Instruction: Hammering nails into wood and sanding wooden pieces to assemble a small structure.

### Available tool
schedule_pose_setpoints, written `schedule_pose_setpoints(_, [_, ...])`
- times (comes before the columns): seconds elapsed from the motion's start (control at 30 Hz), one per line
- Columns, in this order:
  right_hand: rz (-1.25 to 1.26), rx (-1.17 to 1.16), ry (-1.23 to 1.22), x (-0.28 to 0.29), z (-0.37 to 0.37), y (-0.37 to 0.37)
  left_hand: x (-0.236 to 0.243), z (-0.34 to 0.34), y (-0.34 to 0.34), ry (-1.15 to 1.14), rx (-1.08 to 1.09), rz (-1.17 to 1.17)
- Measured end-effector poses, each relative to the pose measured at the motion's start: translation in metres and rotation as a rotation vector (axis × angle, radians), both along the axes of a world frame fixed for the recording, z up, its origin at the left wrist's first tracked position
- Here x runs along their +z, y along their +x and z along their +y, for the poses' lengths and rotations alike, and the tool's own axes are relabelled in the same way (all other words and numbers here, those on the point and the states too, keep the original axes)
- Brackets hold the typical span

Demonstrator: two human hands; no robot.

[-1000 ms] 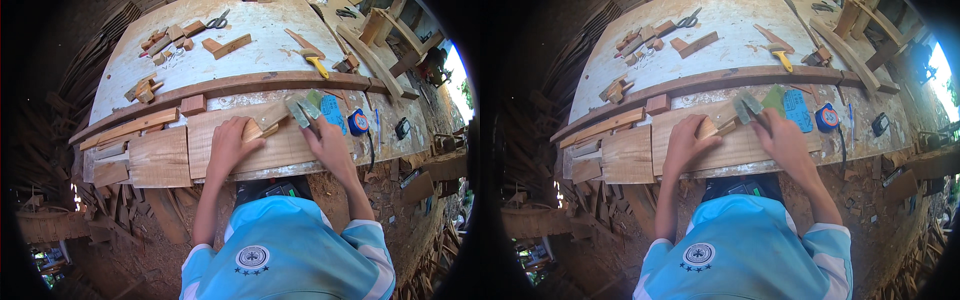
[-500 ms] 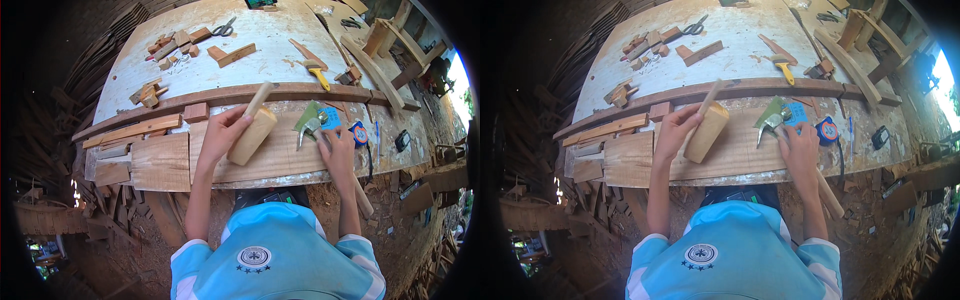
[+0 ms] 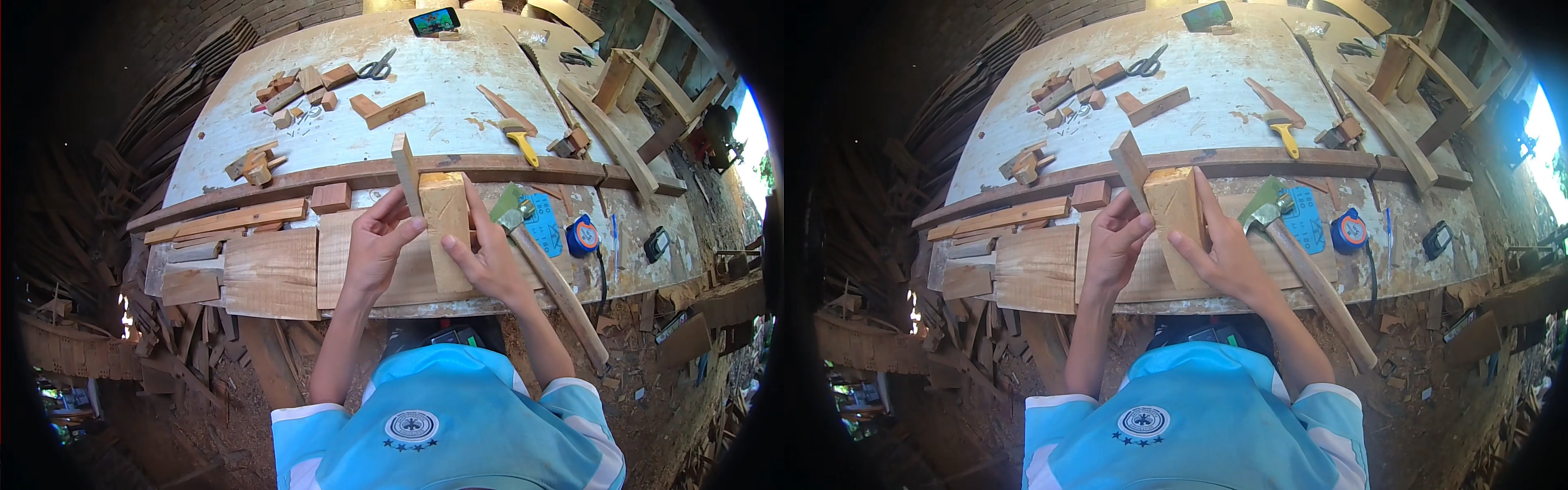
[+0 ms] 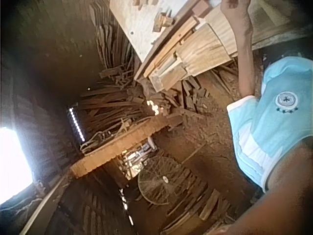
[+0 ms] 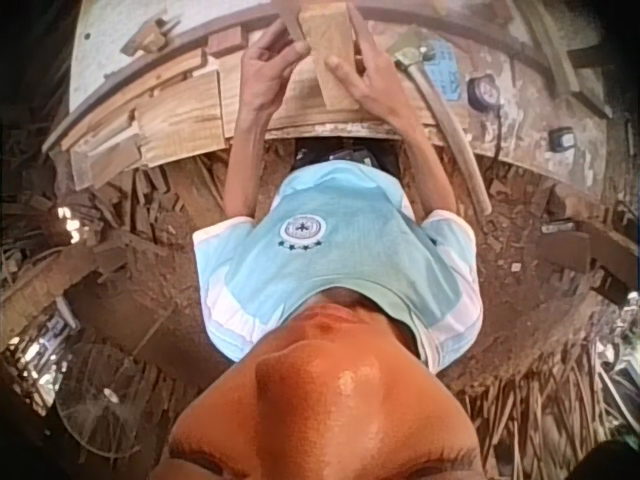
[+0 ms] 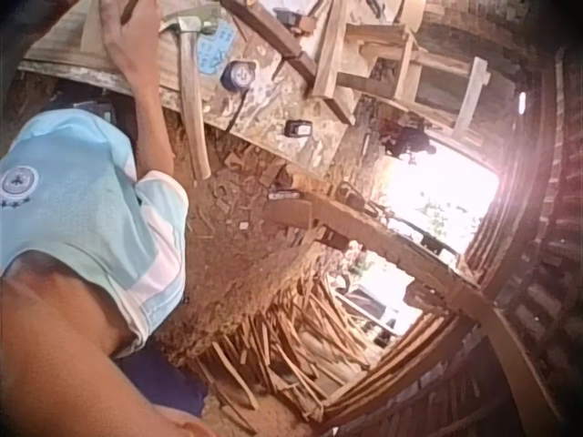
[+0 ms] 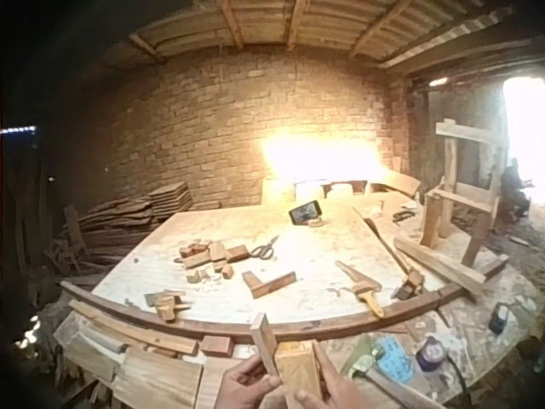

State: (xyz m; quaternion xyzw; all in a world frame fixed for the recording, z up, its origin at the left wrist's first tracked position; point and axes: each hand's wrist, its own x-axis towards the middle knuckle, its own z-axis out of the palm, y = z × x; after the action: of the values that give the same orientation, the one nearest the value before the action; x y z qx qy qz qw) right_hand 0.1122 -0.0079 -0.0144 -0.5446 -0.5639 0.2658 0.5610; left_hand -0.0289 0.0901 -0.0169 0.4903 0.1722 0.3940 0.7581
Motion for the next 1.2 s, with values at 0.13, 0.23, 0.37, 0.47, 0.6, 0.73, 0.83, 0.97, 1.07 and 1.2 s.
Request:
schedule_pose_setpoints(0.13, [0.012, 0.035, -0.019, 0.003, -0.006, 0.002, 0.004, 0.001, -0.004, 0.037, 0.016, 0.031])
schedule_pose_setpoints(0.23, [0.064, 0.054, 0.007, 0.001, -0.010, 0.000, 0.005, 0.002, -0.007, 0.060, -0.012, 0.096])
schedule_pose_setpoints(0.37, [0.111, 0.078, -0.013, -0.004, -0.015, -0.001, 0.006, 0.000, -0.012, 0.088, -0.046, 0.107])
schedule_pose_setpoints(0.47, [0.195, 0.128, -0.014, -0.006, -0.018, 0.002, 0.008, -0.001, -0.014, 0.107, -0.066, 0.104])
schedule_pose_setpoints(0.6, [0.160, 0.144, -0.008, -0.004, -0.020, 0.003, 0.012, -0.004, -0.017, 0.134, -0.086, 0.072])
schedule_pose_setpoints(0.73, [0.091, 0.125, 0.034, -0.003, -0.018, 0.003, 0.012, -0.005, -0.016, 0.085, -0.108, 0.092])
schedule_pose_setpoints(0.83, [0.152, 0.096, -0.006, -0.008, -0.019, 0.001, 0.010, -0.013, -0.008, 0.163, -0.026, 0.111])
schedule_pose_setpoints(0.97, [0.135, 0.042, -0.001, -0.021, -0.017, 0.000, 0.003, -0.014, -0.001, 0.213, 0.063, 0.118])
schedule_pose_setpoints(1.07, [0.161, 0.045, -0.007, -0.027, -0.018, 0.003, 0.000, -0.010, -0.001, 0.275, 0.039, 0.175])
schedule_pose_setpoints(1.2, [0.224, 0.114, -0.008, -0.023, -0.023, 0.004, -0.003, 0.011, -0.010, 0.263, -0.122, 0.178])
